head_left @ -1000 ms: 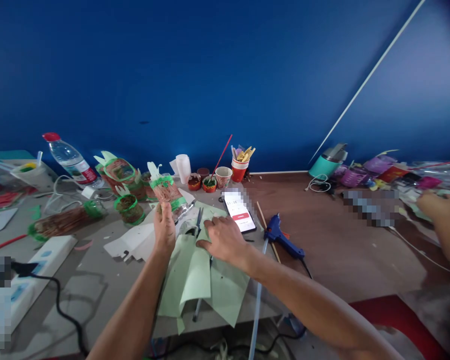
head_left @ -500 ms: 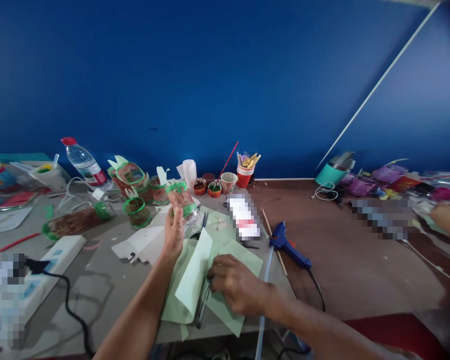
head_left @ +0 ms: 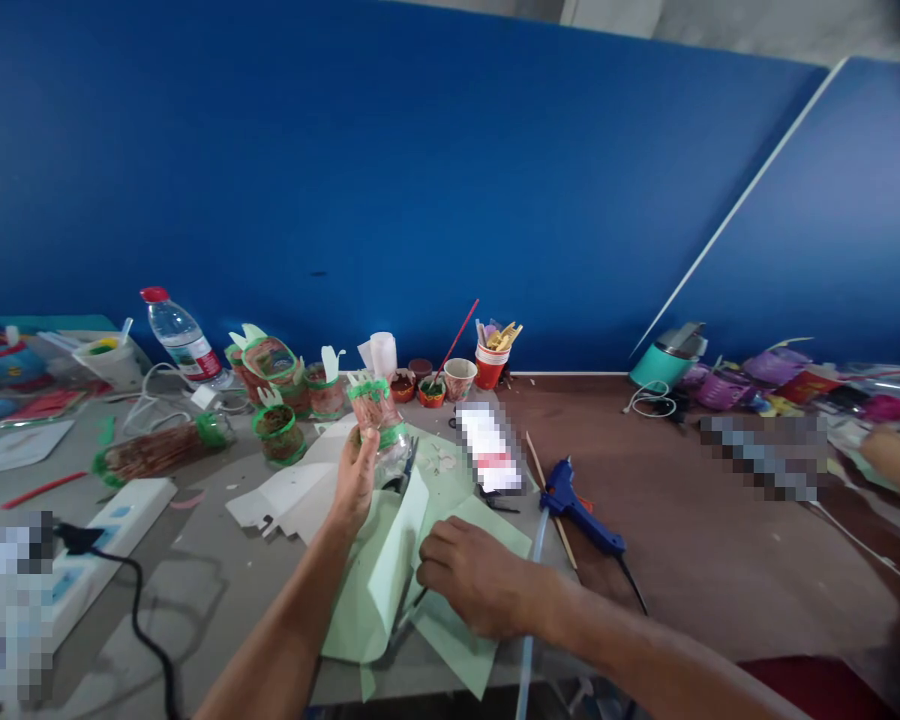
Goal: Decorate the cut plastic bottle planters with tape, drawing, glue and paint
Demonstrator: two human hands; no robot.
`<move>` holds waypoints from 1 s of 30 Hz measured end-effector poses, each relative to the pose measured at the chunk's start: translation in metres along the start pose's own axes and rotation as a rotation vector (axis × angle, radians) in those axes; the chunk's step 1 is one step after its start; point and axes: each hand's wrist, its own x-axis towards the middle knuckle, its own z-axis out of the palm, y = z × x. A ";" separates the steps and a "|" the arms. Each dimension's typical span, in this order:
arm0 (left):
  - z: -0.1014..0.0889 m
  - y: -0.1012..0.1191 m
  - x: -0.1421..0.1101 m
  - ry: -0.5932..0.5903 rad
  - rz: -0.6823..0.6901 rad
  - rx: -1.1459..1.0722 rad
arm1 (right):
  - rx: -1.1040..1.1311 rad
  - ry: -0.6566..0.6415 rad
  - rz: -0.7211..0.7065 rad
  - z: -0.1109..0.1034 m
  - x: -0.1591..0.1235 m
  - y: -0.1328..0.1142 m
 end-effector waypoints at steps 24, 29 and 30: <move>0.006 -0.002 -0.012 -0.288 -0.349 -0.295 | 0.902 1.150 0.514 0.009 0.069 0.061; 0.007 -0.003 -0.012 -0.292 -0.373 -0.304 | 0.754 1.184 0.555 0.019 0.071 0.056; 0.007 -0.003 -0.013 -0.290 -0.373 -0.302 | 0.736 1.175 0.533 0.020 0.071 0.055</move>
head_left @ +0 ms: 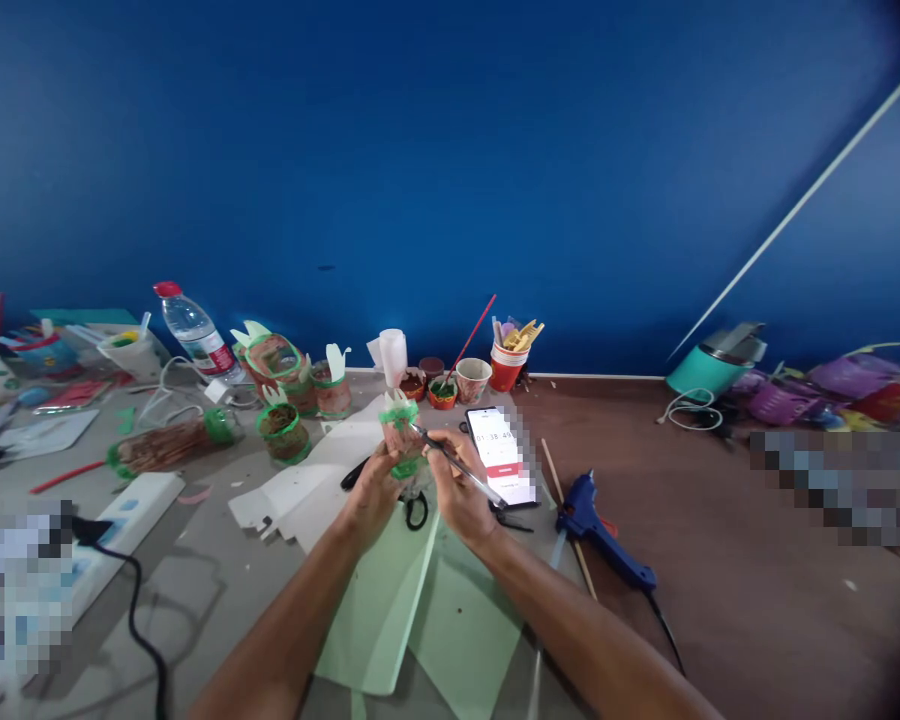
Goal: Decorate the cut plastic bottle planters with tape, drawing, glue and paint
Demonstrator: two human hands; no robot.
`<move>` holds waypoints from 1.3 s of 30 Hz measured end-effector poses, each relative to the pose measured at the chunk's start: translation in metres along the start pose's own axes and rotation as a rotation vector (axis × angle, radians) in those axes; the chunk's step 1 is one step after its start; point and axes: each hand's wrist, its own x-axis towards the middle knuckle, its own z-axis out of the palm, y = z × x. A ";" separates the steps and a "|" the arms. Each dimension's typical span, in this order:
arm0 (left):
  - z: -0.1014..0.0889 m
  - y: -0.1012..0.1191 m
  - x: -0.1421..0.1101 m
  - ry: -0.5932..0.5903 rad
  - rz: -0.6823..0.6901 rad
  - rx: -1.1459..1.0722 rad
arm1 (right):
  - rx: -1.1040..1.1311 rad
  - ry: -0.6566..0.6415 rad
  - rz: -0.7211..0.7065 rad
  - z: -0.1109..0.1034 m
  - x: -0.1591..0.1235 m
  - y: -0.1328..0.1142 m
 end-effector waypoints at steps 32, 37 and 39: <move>0.008 0.004 -0.004 0.023 0.020 0.210 | 0.007 -0.023 -0.269 0.010 -0.007 0.004; 0.004 0.002 -0.003 0.034 0.000 0.215 | 0.019 -0.016 -0.304 0.011 -0.008 0.008; 0.003 0.001 -0.002 0.034 0.006 0.228 | 0.010 -0.015 -0.312 0.010 -0.008 0.010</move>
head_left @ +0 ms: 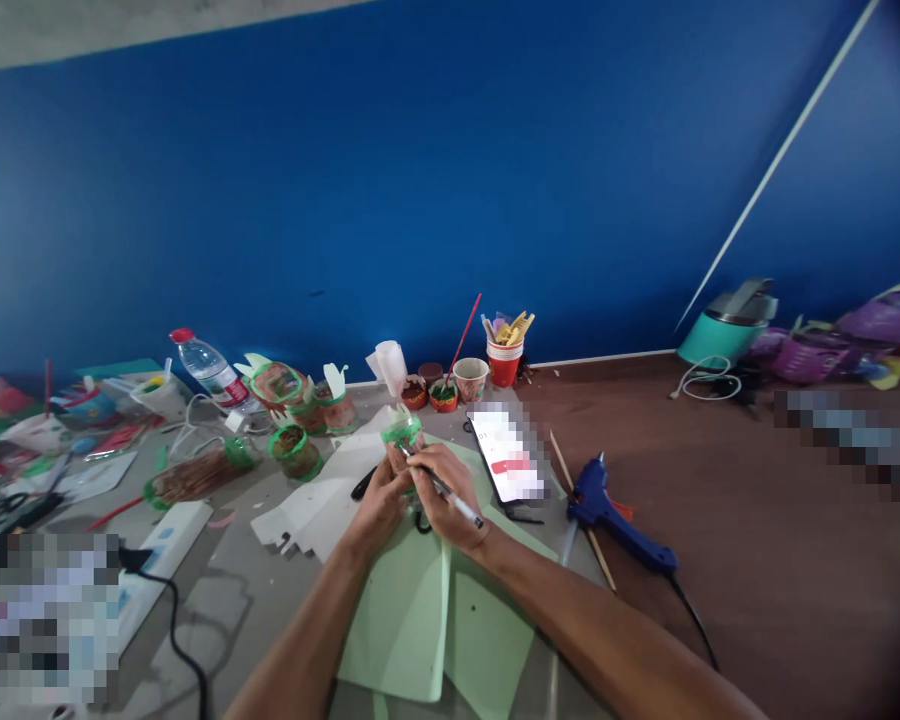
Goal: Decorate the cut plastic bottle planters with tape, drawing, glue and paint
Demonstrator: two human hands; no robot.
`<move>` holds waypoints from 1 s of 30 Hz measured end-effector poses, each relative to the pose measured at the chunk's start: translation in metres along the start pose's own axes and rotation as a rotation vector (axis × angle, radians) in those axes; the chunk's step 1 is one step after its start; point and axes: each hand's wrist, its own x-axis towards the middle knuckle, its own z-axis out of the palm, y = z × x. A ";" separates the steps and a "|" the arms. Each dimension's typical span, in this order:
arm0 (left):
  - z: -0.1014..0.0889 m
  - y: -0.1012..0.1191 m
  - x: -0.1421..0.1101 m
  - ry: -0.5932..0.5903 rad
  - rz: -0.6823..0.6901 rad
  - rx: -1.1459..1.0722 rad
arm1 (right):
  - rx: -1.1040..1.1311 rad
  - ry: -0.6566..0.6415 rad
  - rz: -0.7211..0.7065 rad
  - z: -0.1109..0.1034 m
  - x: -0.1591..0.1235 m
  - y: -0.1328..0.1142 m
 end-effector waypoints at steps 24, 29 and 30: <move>-0.001 -0.002 0.000 0.021 0.055 0.128 | -0.034 -0.017 -0.037 -0.005 -0.001 -0.001; 0.001 0.001 0.000 0.015 0.061 0.115 | -0.052 -0.014 -0.028 -0.005 -0.001 -0.001; 0.002 0.002 0.000 0.015 0.072 0.121 | -0.052 -0.018 -0.035 -0.005 -0.001 -0.001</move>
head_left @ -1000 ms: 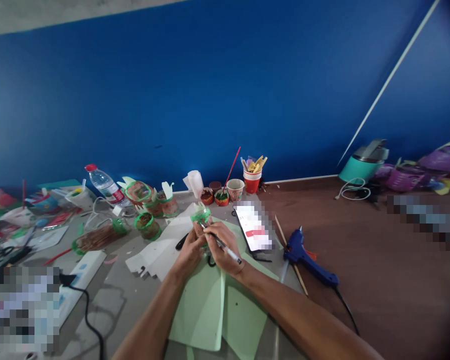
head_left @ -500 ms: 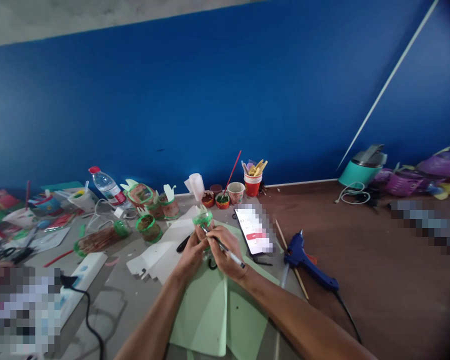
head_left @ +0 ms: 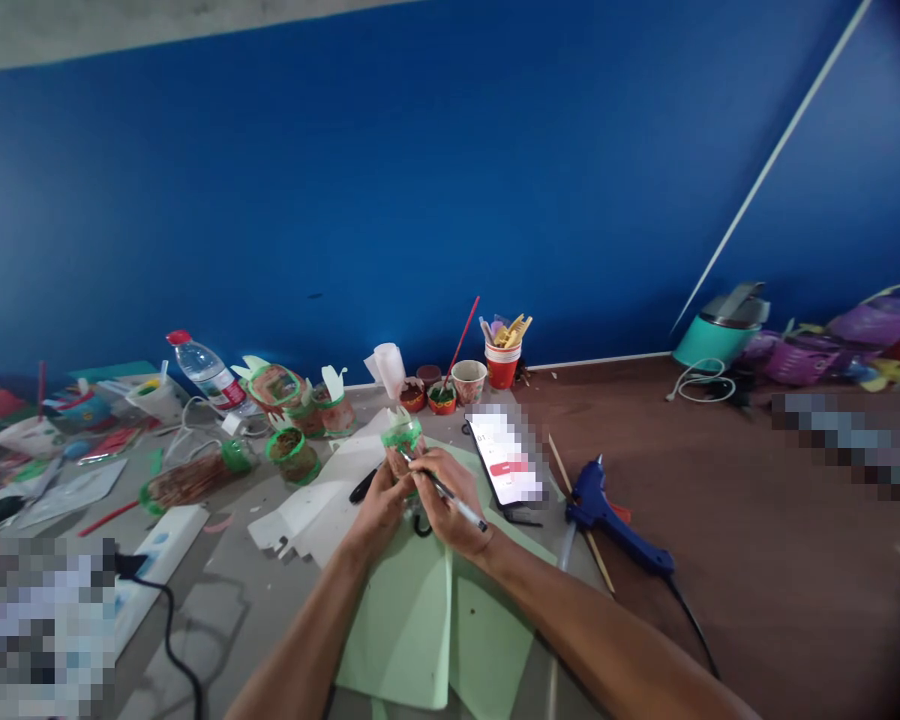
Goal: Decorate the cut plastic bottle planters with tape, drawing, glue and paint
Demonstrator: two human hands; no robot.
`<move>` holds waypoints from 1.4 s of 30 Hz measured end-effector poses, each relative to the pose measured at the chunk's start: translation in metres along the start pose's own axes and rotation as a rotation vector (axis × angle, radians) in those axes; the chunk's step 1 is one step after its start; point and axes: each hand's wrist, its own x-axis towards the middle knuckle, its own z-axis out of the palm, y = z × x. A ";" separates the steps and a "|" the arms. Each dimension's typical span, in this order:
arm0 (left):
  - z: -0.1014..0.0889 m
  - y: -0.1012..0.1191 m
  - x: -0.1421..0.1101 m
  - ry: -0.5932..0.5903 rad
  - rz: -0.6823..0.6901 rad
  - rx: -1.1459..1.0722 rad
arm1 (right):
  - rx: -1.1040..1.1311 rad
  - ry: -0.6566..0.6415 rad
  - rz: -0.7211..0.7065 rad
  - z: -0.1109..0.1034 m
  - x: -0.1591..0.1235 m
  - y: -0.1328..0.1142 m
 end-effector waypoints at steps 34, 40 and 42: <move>-0.003 -0.002 0.000 0.027 -0.016 0.063 | 0.024 -0.007 0.031 -0.001 -0.001 0.002; -0.004 -0.002 0.000 0.042 0.005 0.107 | 0.031 -0.013 0.018 -0.001 0.000 0.002; -0.004 -0.002 0.001 0.034 0.008 0.103 | 0.030 -0.007 0.027 -0.001 0.000 0.002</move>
